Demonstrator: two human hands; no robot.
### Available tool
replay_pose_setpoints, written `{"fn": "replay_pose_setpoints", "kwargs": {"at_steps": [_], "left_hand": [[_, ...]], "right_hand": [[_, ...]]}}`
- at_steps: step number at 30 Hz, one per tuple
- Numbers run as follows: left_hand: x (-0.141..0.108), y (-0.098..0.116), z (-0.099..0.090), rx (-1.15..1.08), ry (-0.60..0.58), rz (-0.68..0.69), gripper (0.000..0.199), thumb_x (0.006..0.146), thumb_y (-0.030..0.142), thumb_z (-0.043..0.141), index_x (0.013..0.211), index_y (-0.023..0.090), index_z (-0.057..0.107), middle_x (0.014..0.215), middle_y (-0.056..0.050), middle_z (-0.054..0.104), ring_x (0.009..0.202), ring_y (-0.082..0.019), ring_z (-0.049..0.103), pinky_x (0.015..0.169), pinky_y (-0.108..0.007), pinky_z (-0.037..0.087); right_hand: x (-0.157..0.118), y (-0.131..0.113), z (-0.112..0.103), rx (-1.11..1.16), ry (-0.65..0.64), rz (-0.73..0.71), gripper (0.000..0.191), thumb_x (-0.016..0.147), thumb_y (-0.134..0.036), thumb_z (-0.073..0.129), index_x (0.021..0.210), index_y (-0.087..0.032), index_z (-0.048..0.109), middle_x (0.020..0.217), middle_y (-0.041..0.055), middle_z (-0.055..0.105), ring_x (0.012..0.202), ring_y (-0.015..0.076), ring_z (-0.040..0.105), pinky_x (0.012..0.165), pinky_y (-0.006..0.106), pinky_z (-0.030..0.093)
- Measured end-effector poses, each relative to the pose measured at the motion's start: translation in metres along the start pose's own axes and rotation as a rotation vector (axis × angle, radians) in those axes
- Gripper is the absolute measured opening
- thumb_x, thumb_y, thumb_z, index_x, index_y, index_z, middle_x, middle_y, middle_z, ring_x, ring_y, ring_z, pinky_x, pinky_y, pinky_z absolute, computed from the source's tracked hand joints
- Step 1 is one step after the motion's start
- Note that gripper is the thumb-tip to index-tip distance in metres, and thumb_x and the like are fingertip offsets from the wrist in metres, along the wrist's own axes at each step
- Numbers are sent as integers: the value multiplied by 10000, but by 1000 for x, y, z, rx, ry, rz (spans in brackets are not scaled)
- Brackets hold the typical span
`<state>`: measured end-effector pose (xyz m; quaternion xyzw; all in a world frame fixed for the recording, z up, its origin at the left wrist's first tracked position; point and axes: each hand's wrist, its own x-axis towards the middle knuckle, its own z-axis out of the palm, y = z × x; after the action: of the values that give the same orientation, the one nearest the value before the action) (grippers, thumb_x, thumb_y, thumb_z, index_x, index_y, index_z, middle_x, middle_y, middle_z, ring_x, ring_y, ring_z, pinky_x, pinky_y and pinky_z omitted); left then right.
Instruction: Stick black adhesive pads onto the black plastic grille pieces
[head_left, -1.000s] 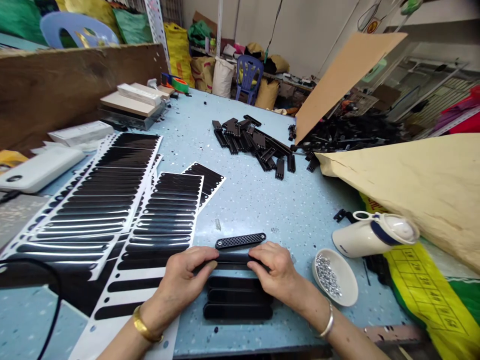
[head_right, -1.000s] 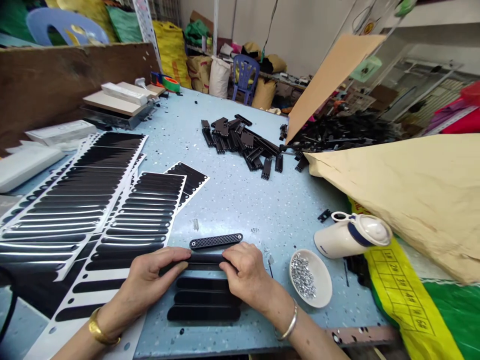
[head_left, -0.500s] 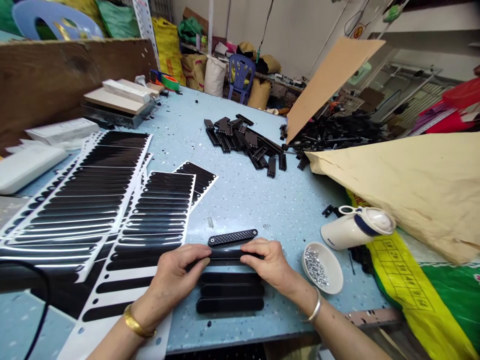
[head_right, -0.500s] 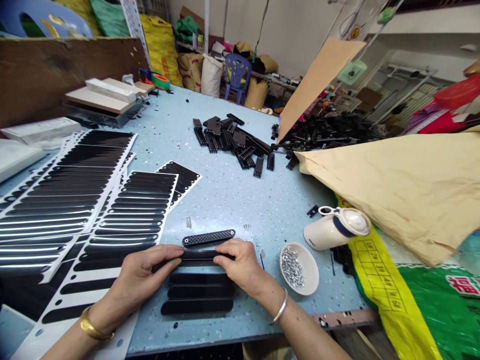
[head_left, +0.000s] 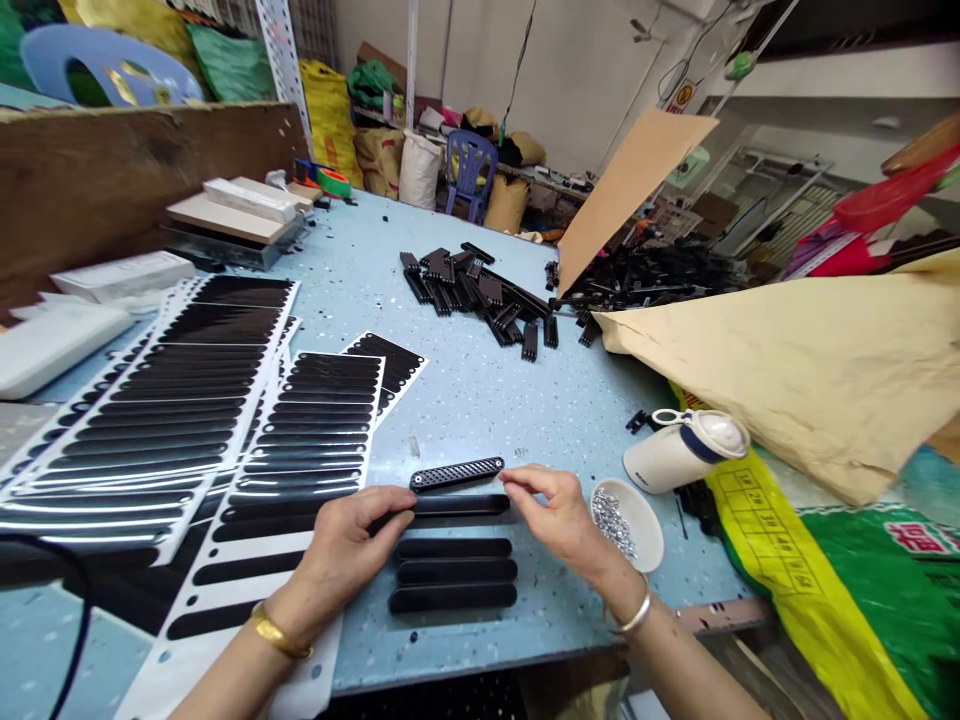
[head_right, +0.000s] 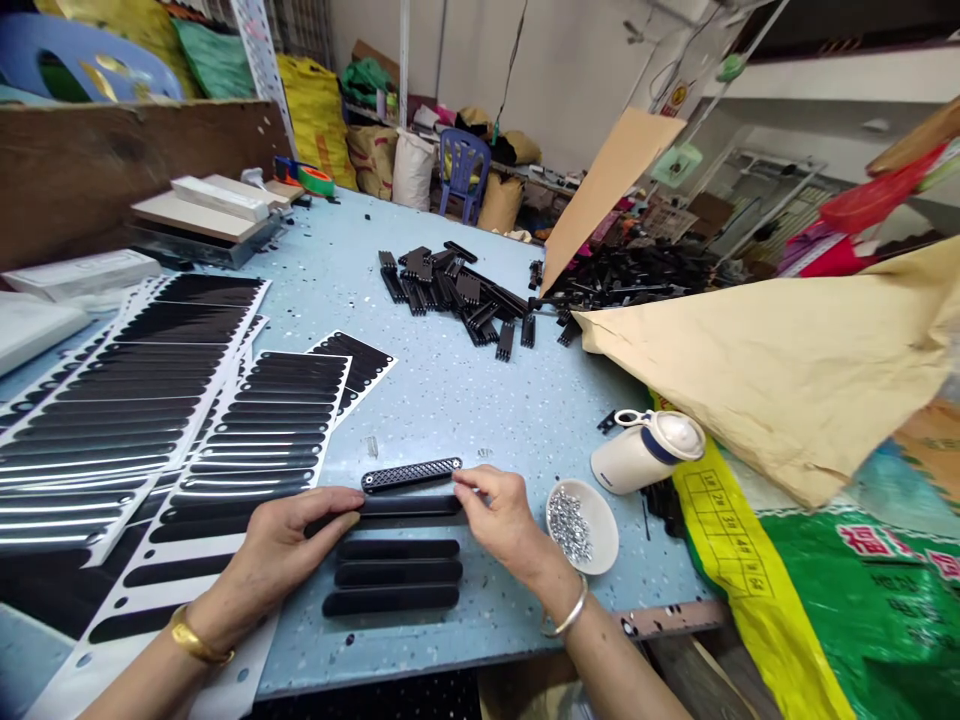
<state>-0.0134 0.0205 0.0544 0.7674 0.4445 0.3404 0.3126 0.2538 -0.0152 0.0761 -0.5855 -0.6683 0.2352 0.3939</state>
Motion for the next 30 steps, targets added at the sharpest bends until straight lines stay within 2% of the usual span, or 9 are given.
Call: {"fn": "replay_pose_setpoints", "kwargs": {"at_steps": [5, 12, 16, 19, 22, 25, 27, 28, 30], "left_hand": [[0, 0, 1, 9, -9, 5, 171, 852, 258, 582, 890, 234, 747, 906, -8, 784, 830, -194, 738, 783, -287, 574], [2, 1, -2, 18, -22, -11, 167, 834, 265, 591, 873, 233, 750, 850, -8, 788, 774, -195, 735, 732, -284, 567], [4, 4, -2, 0, -14, -16, 166, 818, 266, 594, 840, 231, 755, 822, -12, 788, 754, -195, 734, 715, -282, 567], [6, 9, -2, -17, -24, -24, 177, 806, 257, 584, 816, 228, 758, 803, -13, 788, 739, -198, 736, 698, -286, 574], [4, 16, -8, -20, 1, -33, 203, 789, 248, 576, 853, 216, 766, 786, -20, 792, 701, -201, 740, 662, -291, 584], [-6, 27, -25, -40, 141, -58, 246, 798, 279, 598, 968, 202, 758, 827, -38, 795, 702, -205, 741, 649, -298, 595], [-14, 35, -41, -91, 242, -89, 247, 797, 313, 646, 994, 207, 751, 876, -40, 795, 751, -210, 743, 716, -315, 604], [-17, 38, -50, -132, 284, -103, 239, 786, 328, 673, 981, 214, 751, 883, -35, 795, 765, -213, 744, 742, -321, 606], [-22, 43, -64, -242, 344, -148, 224, 774, 347, 705, 954, 220, 748, 884, -25, 792, 774, -214, 745, 767, -324, 608]], "right_hand": [[-4, 11, -5, -74, 81, 88, 206, 852, -230, 582, 780, -164, 763, 646, 47, 725, 584, 180, 674, 531, 261, 521], [1, 16, 31, -206, 73, 117, 279, 823, -389, 662, 699, -153, 743, 535, 23, 666, 467, 140, 583, 442, 226, 417], [4, 14, 46, -305, 79, 80, 367, 731, -505, 744, 581, -175, 687, 556, 35, 647, 519, 155, 586, 493, 245, 416], [4, 16, 41, -331, 61, -1, 390, 858, -448, 631, 573, -184, 663, 574, 30, 647, 552, 145, 594, 543, 238, 426], [1, 13, 22, -352, 85, -69, 413, 954, -341, 473, 622, -180, 658, 581, 35, 637, 549, 142, 586, 544, 238, 420], [-7, -10, 14, -362, 143, -124, 361, 965, -279, 427, 710, -177, 662, 621, 52, 623, 577, 163, 581, 566, 267, 434], [-18, -39, 28, -321, 132, -215, 283, 964, -237, 430, 830, -174, 671, 694, 65, 642, 637, 178, 599, 615, 290, 467], [-25, -56, 41, -291, 86, -288, 249, 960, -220, 434, 890, -168, 667, 757, 78, 661, 690, 187, 616, 650, 303, 485], [-41, -89, 79, -315, -157, -547, 219, 935, -299, 489, 947, -158, 656, 881, 105, 681, 827, 233, 628, 742, 363, 509]]}}
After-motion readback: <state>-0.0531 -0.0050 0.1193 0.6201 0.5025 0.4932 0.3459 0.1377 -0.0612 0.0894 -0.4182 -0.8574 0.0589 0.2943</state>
